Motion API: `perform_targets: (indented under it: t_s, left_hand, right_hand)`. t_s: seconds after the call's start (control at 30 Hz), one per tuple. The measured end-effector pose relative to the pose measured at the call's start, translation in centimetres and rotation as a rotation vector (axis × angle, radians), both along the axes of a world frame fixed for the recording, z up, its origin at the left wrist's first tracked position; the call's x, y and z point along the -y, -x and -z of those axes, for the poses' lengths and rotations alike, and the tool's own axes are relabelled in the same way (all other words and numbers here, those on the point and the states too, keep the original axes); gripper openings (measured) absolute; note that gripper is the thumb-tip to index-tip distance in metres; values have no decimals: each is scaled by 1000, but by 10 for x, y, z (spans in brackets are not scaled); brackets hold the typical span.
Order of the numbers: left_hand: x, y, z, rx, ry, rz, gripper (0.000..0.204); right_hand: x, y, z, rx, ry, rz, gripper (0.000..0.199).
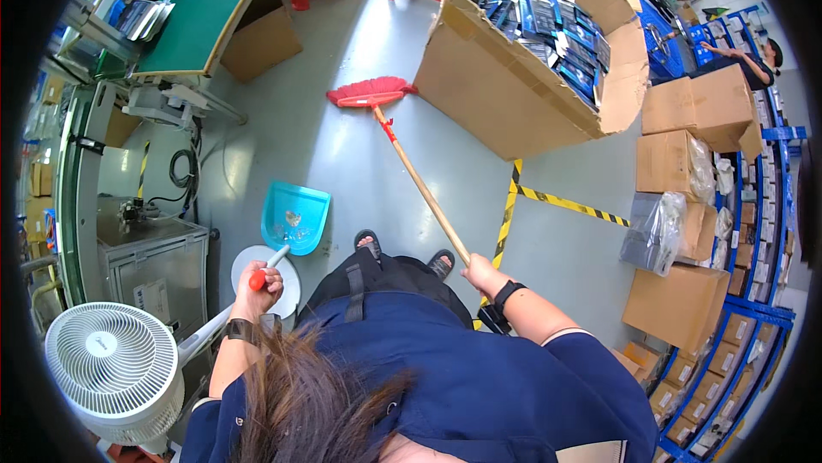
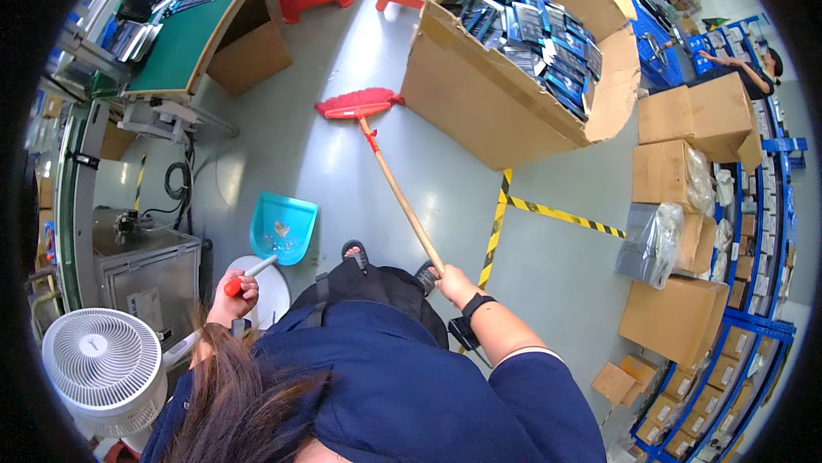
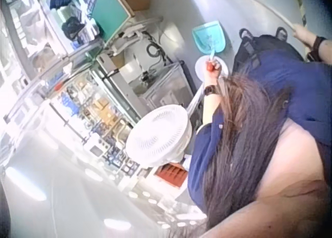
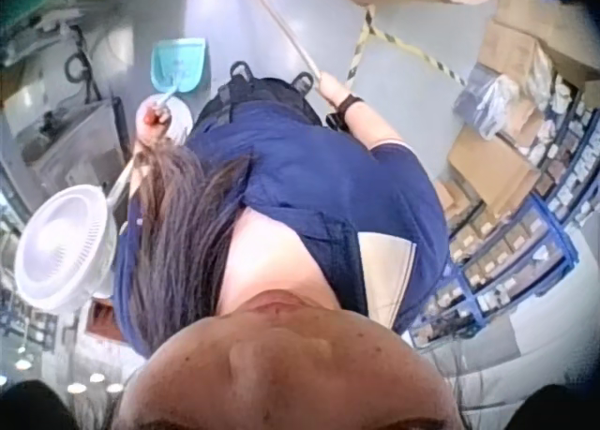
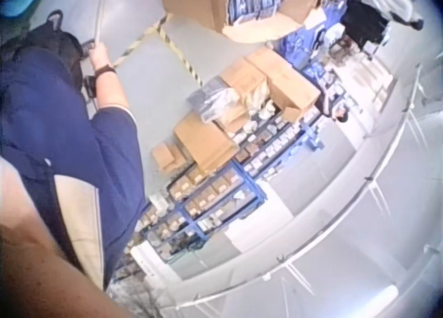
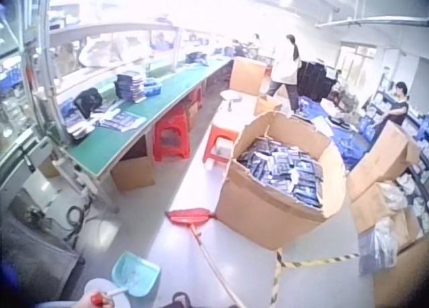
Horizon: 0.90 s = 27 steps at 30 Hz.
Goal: Sweep the warehouse floor and collect debris into a dustpan.
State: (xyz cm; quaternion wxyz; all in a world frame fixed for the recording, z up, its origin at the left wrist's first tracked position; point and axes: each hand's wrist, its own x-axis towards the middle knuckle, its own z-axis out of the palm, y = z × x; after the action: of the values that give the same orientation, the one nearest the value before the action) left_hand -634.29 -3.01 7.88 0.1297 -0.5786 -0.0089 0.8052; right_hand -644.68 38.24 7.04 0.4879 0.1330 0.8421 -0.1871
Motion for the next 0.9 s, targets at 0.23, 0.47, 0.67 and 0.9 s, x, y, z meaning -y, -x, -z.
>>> perform_targets:
  t_s: [0.23,0.47,0.67,0.9]
  left_hand:
    - [7,0,-9,39,-14,-94,16]
    - [23,-11,21,-87,-57,-147,16]
    - [22,-13,31,-124,-66,-183,18]
    - [11,-5,12,-129,-48,-174,17]
  right_hand:
    - [17,32,10,-427,90,-130,33]
    - [-92,-73,-109,-385,-127,-143,41]
    - [-181,-180,-175,-84,-472,-148,39]
    - [-226,-180,-96,-47,-375,-155,40]
